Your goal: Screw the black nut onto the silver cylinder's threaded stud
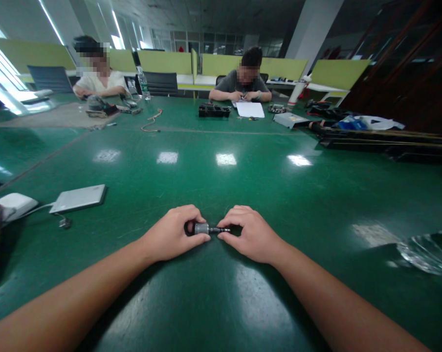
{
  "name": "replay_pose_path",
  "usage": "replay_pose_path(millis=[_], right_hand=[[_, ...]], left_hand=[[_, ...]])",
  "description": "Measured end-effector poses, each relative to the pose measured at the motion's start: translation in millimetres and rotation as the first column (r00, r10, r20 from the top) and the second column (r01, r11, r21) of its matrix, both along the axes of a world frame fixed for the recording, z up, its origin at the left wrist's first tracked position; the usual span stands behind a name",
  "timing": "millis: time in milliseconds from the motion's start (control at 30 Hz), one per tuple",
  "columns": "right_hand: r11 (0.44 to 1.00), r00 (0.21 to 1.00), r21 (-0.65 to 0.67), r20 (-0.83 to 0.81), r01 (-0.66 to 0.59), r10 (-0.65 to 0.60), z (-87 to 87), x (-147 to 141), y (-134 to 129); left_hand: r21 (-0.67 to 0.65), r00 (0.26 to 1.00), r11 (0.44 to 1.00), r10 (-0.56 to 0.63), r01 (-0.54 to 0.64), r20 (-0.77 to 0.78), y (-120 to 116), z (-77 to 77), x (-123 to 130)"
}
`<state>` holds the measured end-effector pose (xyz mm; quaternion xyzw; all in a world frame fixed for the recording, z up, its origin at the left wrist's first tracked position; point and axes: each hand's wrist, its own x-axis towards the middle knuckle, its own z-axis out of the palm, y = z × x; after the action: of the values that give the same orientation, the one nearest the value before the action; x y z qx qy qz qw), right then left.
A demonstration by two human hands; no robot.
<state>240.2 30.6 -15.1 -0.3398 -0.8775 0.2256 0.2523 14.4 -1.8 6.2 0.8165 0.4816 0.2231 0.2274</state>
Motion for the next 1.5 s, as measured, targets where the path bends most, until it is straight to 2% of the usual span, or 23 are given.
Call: replay_pose_path(millis=[633, 700, 800, 867, 1200, 1300, 1500], right_hand=[[0.999, 0.999, -0.009, 0.009, 0.037, -0.037, 3.5, 7.3, 4.9], [0.997, 0.997, -0.026, 0.024, 0.072, -0.071, 3.7, 11.4, 9.0], [0.977, 0.981, -0.091, 0.030, 0.195, -0.193, 3.7, 18.3, 15.9], [0.968, 0.976, -0.120, 0.012, 0.219, -0.219, 3.7, 21.0, 18.3], [0.996, 0.998, -0.083, -0.037, 0.046, -0.049, 1.8, 5.3, 6.2], [0.993, 0.995, -0.086, -0.055, 0.077, -0.082, 0.0, -6.0, -0.7], [0.997, 0.998, -0.055, -0.030, 0.051, -0.053, 1.9, -16.7, -8.8]], left_hand=[[-0.013, 1.000, 1.000, -0.007, 0.007, 0.008, 1.5, 0.2, -2.0], [-0.017, 1.000, 1.000, -0.003, 0.003, 0.015, 1.8, -0.3, -2.5], [-0.025, 1.000, 1.000, 0.007, -0.007, 0.017, 2.3, -1.1, -3.3], [-0.021, 1.000, 1.000, 0.009, -0.009, 0.013, 2.3, -1.4, -3.7], [0.013, 1.000, 1.000, -0.008, 0.008, 0.027, 3.1, -5.7, -5.9], [0.026, 0.999, 0.999, -0.028, 0.027, 0.045, 3.3, -7.2, -6.0], [-0.056, 0.998, 0.998, -0.010, 0.013, 0.054, 4.0, -6.9, -4.6]])
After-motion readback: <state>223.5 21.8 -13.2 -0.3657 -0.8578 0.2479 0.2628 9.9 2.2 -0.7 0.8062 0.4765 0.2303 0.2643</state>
